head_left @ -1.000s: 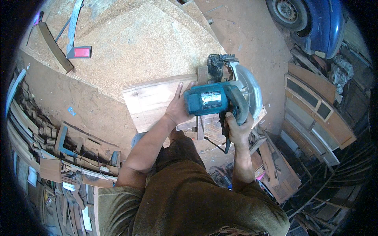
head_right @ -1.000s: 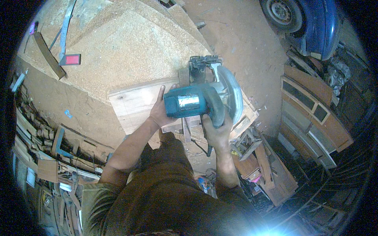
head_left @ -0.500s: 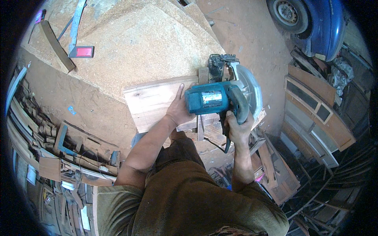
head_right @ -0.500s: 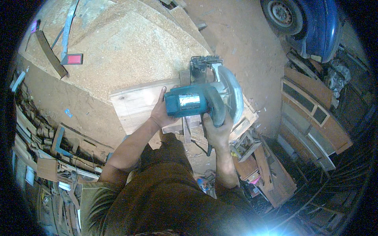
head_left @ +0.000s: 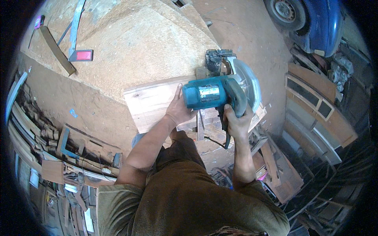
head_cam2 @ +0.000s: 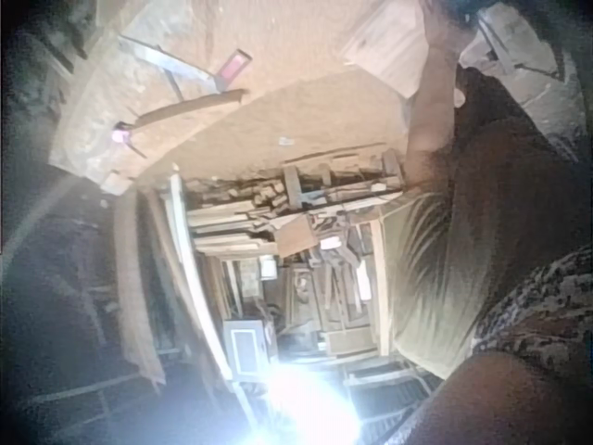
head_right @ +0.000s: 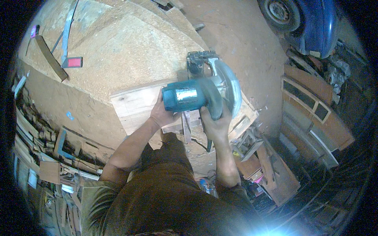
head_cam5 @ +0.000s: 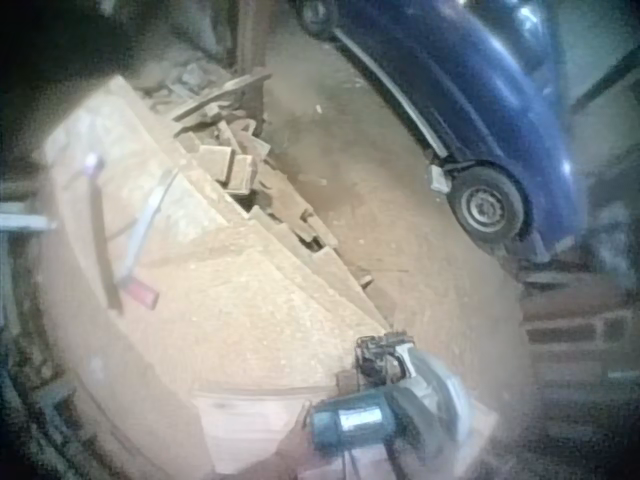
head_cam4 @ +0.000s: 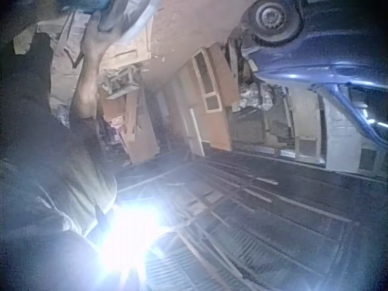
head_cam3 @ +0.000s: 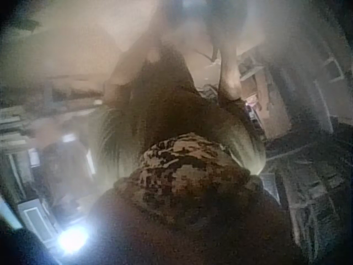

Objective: The person uses a circular saw to cut a rectangular wooden board on a workbench. They align a metal straight edge as a guide and make several cuts to trim the board's edges. The person handles the saw and the wood directly, adjusting the position of the board between cuts.

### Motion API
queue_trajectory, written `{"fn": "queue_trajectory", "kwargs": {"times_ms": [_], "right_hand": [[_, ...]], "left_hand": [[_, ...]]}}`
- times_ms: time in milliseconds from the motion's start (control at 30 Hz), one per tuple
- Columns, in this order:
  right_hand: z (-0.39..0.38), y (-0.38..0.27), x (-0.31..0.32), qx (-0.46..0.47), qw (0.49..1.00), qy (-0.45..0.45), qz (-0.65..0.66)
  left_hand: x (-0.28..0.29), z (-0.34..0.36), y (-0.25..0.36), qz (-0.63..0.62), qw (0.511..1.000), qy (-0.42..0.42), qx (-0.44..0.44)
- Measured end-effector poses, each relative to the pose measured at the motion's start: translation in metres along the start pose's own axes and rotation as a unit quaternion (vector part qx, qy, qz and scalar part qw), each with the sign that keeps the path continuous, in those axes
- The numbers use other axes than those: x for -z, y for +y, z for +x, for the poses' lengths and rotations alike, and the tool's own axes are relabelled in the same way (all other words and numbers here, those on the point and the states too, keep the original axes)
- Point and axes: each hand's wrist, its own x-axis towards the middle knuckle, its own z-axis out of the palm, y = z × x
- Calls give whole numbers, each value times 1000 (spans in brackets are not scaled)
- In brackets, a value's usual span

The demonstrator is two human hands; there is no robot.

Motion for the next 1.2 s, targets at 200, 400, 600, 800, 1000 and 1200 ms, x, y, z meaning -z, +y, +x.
{"fn": "queue_trajectory", "kwargs": {"times_ms": [200,400,600,800,1000,1200], "right_hand": [[17,-19,-7,20,1000,-9,-17],[48,-49,-16,72,997,-16,3],[-16,-40,36,59,997,34,-21],[-76,19,157,158,965,30,-206],[-66,134,197,84,795,-77,-596],[-78,332,117,238,632,-47,-736]], "left_hand": [[19,5,8,66,995,-74,16],[-1,1,2,75,996,54,-13],[5,-2,9,59,997,32,-23],[0,-6,18,50,982,181,-28],[-13,44,94,134,974,144,-108],[-74,118,125,377,896,-62,-228]]}}
